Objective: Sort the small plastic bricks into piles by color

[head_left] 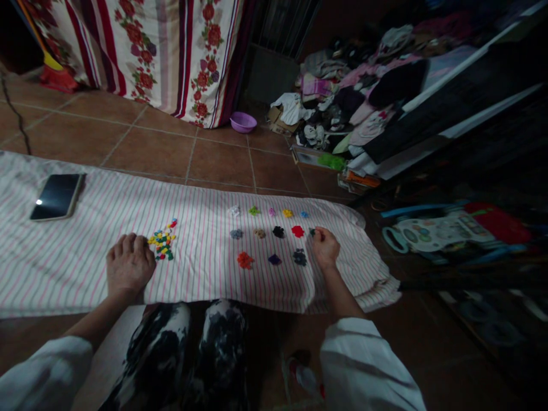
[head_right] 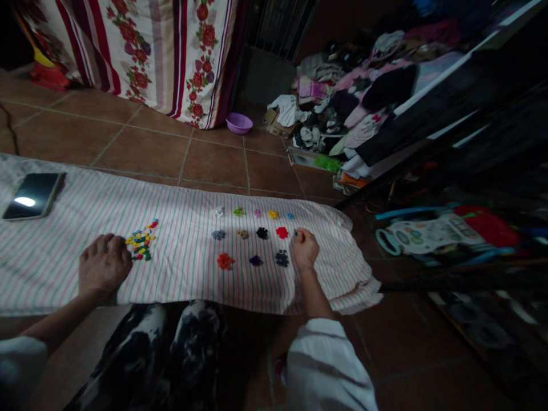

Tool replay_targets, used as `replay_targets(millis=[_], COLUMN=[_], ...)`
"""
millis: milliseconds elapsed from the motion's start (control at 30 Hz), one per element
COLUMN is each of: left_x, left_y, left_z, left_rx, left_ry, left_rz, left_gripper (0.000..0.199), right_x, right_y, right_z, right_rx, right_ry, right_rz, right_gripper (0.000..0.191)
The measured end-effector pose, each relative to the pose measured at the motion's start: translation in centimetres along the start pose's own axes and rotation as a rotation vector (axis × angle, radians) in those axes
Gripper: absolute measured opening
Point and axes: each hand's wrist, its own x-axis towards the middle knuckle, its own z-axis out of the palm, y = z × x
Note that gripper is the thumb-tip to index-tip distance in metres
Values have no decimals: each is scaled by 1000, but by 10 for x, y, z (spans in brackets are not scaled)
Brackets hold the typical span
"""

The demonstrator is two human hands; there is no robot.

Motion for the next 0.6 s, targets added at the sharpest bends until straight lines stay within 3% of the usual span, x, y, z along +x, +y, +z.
replay_targets(millis=[333, 433, 600], left_x=[0, 1, 1], left_y=[0, 1, 1], left_z=[-1, -2, -1], left_rx=[-8, 8, 29], left_ry=[-48, -50, -43], left_rz=[-23, -13, -10], left_gripper=[38, 39, 40], right_x=[-54, -77, -128], right_y=[-83, -115, -172], right_z=[28, 39, 64], right_rx=[250, 319, 413], right_ry=[-55, -155, -433], right_rz=[-471, -569, -712], right_gripper=[35, 33, 35])
